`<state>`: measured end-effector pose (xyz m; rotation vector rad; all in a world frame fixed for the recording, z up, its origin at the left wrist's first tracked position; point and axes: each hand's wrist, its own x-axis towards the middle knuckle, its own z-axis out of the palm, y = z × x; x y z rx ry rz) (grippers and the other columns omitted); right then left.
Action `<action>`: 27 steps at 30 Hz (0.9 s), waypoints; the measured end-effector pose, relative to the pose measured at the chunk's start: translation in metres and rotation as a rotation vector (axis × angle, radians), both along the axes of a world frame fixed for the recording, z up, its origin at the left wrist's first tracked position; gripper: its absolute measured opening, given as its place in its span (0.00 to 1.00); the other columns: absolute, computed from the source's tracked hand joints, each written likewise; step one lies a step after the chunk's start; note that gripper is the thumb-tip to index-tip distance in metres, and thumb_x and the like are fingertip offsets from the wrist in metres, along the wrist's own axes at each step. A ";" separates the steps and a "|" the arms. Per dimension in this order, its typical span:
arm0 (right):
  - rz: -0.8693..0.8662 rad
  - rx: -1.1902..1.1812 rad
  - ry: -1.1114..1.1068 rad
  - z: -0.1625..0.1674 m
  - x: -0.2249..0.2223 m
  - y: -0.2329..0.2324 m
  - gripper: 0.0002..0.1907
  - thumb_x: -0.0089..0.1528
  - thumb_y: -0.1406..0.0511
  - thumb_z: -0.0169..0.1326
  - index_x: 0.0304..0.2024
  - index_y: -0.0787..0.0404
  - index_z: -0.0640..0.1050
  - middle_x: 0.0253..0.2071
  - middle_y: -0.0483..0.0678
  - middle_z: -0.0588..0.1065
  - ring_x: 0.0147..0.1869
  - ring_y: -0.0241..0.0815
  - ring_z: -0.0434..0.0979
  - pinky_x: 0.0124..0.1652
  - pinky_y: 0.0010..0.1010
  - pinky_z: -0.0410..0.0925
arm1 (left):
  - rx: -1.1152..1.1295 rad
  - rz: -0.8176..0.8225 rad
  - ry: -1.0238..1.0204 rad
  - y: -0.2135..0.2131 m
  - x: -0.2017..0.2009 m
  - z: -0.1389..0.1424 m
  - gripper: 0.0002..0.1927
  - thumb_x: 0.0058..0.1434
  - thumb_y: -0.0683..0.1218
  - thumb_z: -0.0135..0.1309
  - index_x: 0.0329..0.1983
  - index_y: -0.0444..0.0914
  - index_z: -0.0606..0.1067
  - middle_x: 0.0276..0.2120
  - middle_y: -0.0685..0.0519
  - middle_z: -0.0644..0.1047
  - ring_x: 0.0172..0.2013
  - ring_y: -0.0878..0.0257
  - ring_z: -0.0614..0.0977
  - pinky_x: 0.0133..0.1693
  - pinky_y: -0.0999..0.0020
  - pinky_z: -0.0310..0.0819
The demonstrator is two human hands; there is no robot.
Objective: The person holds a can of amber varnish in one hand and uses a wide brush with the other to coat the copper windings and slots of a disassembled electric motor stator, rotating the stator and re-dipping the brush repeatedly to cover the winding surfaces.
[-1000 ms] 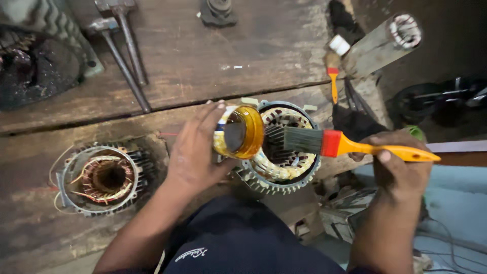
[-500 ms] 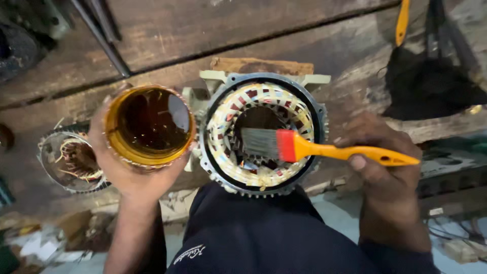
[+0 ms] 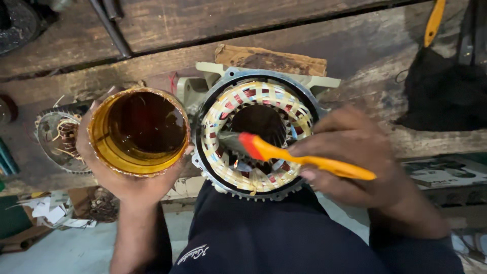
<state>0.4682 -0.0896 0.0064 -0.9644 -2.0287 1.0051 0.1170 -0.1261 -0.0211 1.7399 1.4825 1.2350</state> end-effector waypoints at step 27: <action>0.570 -0.162 0.059 0.024 -0.030 0.101 0.11 0.62 0.65 0.57 0.44 0.65 0.80 0.38 0.51 0.82 0.41 0.45 0.81 0.40 0.40 0.71 | -0.028 -0.024 -0.108 0.015 -0.024 -0.008 0.54 0.60 0.55 0.74 0.78 0.41 0.51 0.69 0.45 0.63 0.67 0.57 0.71 0.70 0.62 0.70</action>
